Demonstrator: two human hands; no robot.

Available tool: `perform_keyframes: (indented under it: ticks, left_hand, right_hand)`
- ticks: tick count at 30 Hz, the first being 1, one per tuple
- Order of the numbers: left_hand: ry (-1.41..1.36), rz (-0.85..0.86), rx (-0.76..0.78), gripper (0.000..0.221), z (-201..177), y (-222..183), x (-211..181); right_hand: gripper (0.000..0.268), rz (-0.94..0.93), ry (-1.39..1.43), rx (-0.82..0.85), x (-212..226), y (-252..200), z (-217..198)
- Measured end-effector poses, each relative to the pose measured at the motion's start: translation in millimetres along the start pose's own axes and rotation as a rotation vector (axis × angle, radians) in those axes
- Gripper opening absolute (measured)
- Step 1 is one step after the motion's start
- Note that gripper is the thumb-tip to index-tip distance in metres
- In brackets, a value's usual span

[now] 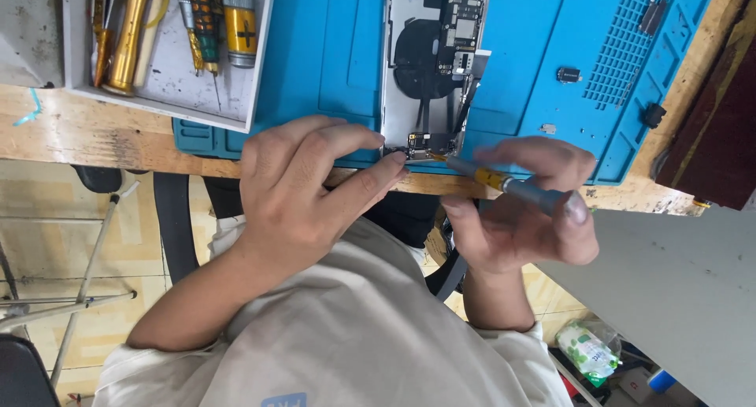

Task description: Reassembling internal components of a mobile phone housing using precision tools

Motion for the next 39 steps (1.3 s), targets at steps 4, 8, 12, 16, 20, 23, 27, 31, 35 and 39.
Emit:
perform_keyframes:
  ticks: [4,8,12,16,20,23,27,31,35,39]
  left_hand:
    - [-0.008,-0.009,-0.016,0.003,-0.5,0.5,-0.2]
    - [-0.009,-0.052,0.006,0.011,-2.9,1.2,-1.0]
    - [-0.027,-0.065,0.020,0.013,-3.4,1.8,-1.7]
    - [-0.015,-0.079,0.026,0.013,-3.8,2.5,-1.0]
    - [-0.059,-0.061,0.036,0.014,-4.1,4.9,-3.0]
    - [-0.237,-0.044,-0.058,0.014,-15.6,6.7,-15.7]
    - [-0.342,-0.324,0.059,0.019,-40.6,19.3,-69.4]
    - [-0.752,-0.155,0.590,0.022,-34.1,17.2,-87.4]
    - [-0.681,-0.083,0.582,0.022,-26.4,-5.7,-88.3]
    - [-0.631,0.016,0.571,0.021,-6.1,12.9,-93.9]
  right_hand:
    - [0.049,-0.062,-0.069,0.062,4.2,0.7,2.1]
    - [0.042,-0.050,-0.113,0.059,8.0,3.0,0.6]
    - [0.051,-0.058,-0.048,0.077,14.2,6.0,2.5]
    - [0.048,-0.026,-0.054,0.098,14.3,7.4,4.9]
    - [0.053,-0.020,-0.065,0.095,13.7,7.1,1.6]
    - [0.009,0.195,-0.119,0.273,1.8,-4.6,1.3]
    - [0.007,0.280,0.136,0.094,5.2,-25.7,-12.8]
    - [0.028,0.236,0.394,-0.214,10.1,-64.5,-27.9]
    - [0.073,0.387,0.587,-0.520,2.7,-102.7,-39.3]
    - [0.031,0.795,0.417,-0.230,-36.4,-145.8,-70.0]
Point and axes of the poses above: each hand's wrist, its own y-axis towards the middle knuckle, its own z-axis out of the palm, x = y × z, the point moved 4 cm from there along y, towards the middle knuckle, and after that the axes turned 8 degrees about -y, right-handed, at the moved point
